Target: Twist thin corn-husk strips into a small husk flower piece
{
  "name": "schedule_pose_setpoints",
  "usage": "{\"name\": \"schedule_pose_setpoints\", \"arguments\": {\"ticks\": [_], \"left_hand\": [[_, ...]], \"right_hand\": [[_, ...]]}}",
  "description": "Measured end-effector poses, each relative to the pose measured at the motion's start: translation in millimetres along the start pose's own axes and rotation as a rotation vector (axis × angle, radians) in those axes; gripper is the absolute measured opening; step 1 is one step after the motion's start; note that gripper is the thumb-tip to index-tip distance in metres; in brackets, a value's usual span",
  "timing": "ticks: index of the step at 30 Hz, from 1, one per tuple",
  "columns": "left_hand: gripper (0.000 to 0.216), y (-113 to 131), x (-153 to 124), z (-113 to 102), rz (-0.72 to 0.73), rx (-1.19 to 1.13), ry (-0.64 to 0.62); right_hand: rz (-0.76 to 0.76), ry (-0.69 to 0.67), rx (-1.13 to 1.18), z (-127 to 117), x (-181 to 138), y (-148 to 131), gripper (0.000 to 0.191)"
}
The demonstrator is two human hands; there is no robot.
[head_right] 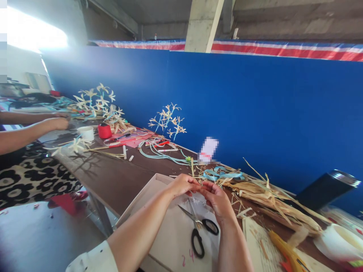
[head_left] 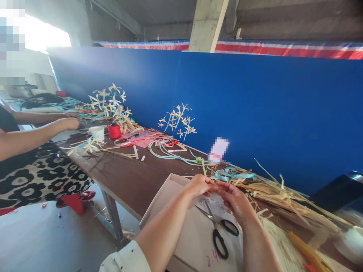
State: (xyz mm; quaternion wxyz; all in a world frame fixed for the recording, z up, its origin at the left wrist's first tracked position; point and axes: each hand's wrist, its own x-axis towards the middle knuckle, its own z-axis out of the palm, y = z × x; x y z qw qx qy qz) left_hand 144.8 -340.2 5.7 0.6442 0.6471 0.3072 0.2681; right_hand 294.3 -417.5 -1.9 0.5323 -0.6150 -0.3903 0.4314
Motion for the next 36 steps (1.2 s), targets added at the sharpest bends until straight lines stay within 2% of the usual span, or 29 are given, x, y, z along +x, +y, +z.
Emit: {"name": "schedule_pose_setpoints", "arguments": {"ticks": [3,9,12,15,19,22,25,29,33,36], "left_hand": [[0.029,-1,2,0,0.006,0.022,-0.008],[0.013,-7,7,10,0.012,0.12,0.055],[0.015,-9,8,14,0.018,0.154,0.079],[0.016,-12,10,14,0.05,0.078,0.073],[0.025,-13,12,9,0.073,-0.088,-0.018],[0.037,-8,7,4,0.054,-0.125,-0.078],[0.043,-2,2,2,0.006,-0.101,-0.045],[0.038,0,2,4,-0.013,-0.092,-0.028],[0.025,-6,6,8,0.094,0.023,-0.013],[0.023,-11,7,11,0.201,0.145,0.024]], "right_hand": [[0.0,0.006,-0.003,-1,1,0,0.044],[-0.009,0.021,0.001,0,3,2,0.046],[-0.013,0.027,-0.023,1,3,1,0.044],[-0.009,0.026,-0.024,1,2,0,0.042],[-0.009,0.035,0.022,-2,1,-1,0.041],[-0.011,0.047,0.041,-3,0,-2,0.042],[-0.017,0.026,0.031,-2,-1,-3,0.042],[-0.008,0.011,0.035,-1,-3,-3,0.042],[0.023,-0.002,0.082,-1,-4,-4,0.042],[0.034,-0.003,0.114,0,-5,-6,0.042]]}}
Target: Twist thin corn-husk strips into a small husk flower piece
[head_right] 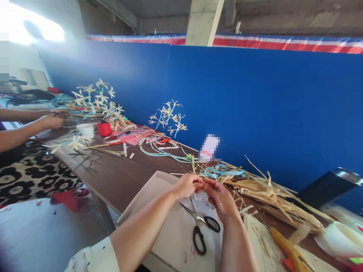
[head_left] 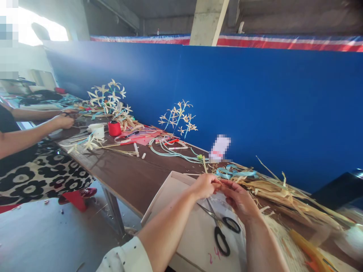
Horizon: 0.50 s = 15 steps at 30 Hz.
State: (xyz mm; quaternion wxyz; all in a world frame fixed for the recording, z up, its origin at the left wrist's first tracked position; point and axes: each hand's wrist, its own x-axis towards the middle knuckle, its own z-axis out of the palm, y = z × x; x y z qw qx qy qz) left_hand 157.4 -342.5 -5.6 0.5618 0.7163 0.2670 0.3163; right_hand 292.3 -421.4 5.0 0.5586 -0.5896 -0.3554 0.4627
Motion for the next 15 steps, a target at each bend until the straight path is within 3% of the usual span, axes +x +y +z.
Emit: {"name": "schedule_pose_setpoints", "arguments": {"ticks": [5,15], "left_hand": [[0.025,-1,-1,1,0.038,0.05,-0.015],[0.021,10,-3,1,-0.026,-0.142,-0.078]], "right_hand": [[-0.007,-0.027,0.049,2,-2,-3,0.041],[-0.053,-0.112,0.129,-3,-1,0,0.038]]}}
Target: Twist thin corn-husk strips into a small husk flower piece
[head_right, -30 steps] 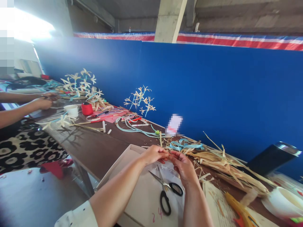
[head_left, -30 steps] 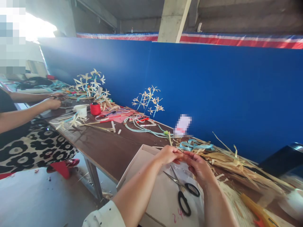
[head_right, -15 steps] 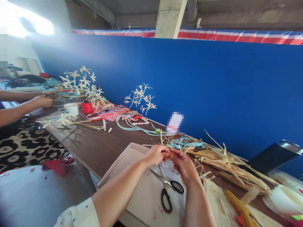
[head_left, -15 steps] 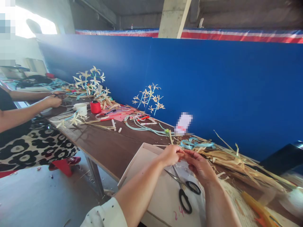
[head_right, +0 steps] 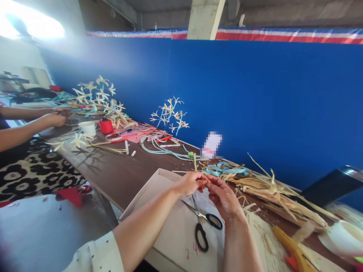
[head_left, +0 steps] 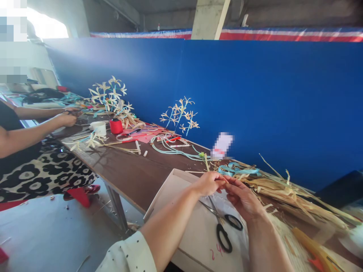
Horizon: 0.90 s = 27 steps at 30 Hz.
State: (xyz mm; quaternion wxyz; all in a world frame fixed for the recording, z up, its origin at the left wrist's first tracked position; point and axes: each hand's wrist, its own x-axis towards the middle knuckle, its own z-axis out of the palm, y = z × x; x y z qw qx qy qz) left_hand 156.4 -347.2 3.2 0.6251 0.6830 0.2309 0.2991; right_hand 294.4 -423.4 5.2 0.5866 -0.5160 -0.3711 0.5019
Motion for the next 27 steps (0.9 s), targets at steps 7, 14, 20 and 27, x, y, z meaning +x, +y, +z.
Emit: {"name": "schedule_pose_setpoints", "arguments": {"ticks": [7,14,20,27], "left_hand": [[0.038,8,-5,-9,-0.045,-0.243,-0.058],[0.049,10,-7,-11,-0.035,-0.153,-0.039],[0.038,6,-6,-7,-0.045,0.03,0.115],[0.029,1,-1,-1,-0.114,-0.087,0.219]], "right_hand": [[0.013,0.045,0.015,1,-1,-5,0.04],[0.018,0.067,-0.068,4,-1,-5,0.04],[0.02,0.096,-0.12,6,1,-2,0.041],[-0.015,0.088,-0.209,11,2,1,0.039]]}}
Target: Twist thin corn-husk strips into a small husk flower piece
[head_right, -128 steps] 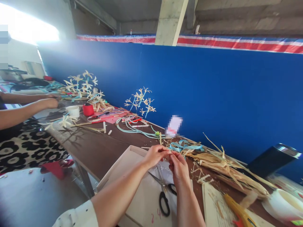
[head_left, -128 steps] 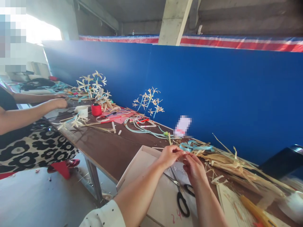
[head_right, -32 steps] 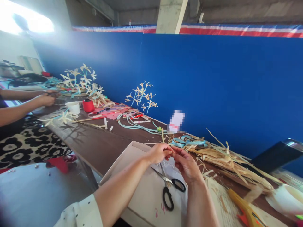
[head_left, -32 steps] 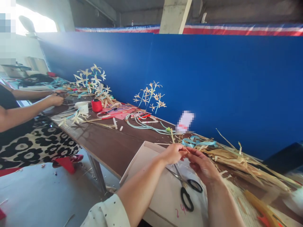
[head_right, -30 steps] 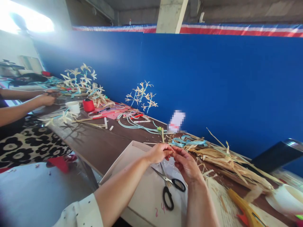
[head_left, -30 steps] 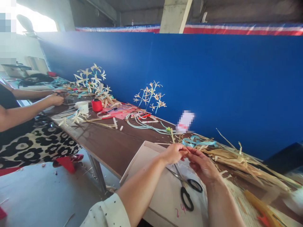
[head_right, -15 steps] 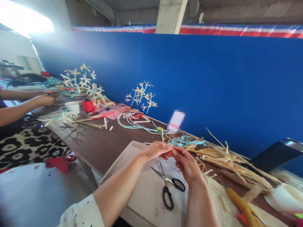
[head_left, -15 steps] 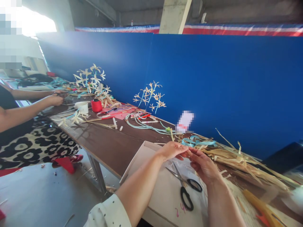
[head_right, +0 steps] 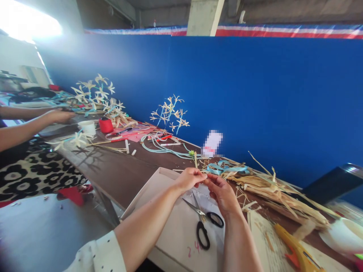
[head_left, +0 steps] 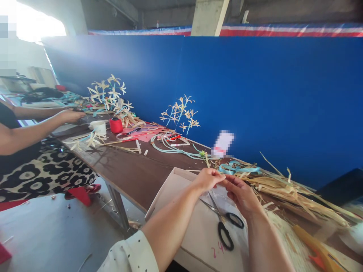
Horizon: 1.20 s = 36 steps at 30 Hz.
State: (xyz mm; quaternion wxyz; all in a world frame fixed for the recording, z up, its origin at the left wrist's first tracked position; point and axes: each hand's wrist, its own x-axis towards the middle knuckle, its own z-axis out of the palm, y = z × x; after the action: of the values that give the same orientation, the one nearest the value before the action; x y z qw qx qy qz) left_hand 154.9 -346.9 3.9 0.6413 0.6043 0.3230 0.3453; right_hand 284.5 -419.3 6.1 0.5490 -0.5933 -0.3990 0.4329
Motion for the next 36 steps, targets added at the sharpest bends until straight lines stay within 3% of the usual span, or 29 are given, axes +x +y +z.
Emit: {"name": "schedule_pose_setpoints", "arguments": {"ticks": [8,17,20,24,26,29,32,36], "left_hand": [[0.03,7,-2,1,-0.137,-0.377,-0.036],[0.033,8,-2,-1,-0.078,-0.418,-0.083],[0.03,10,-3,-1,-0.03,-0.322,-0.012],[0.036,8,-1,-1,0.052,0.018,0.173],[0.04,6,0,-2,0.128,0.181,0.231],[0.026,2,0,-1,0.286,0.262,0.261],[0.031,0,-1,0,0.348,0.227,0.146],[0.036,-1,-1,2,0.284,0.172,-0.035]], "right_hand": [[-0.07,0.032,0.005,4,1,1,0.039],[-0.031,0.106,0.22,-3,3,0,0.026],[-0.03,0.073,0.295,-3,3,0,0.023],[-0.024,0.077,0.319,-3,2,-1,0.024],[-0.023,0.086,0.31,-2,2,-1,0.024],[-0.034,0.104,0.27,-1,2,0,0.026],[-0.048,0.107,0.208,-1,3,2,0.028],[-0.052,0.088,0.186,-2,6,6,0.033]]}}
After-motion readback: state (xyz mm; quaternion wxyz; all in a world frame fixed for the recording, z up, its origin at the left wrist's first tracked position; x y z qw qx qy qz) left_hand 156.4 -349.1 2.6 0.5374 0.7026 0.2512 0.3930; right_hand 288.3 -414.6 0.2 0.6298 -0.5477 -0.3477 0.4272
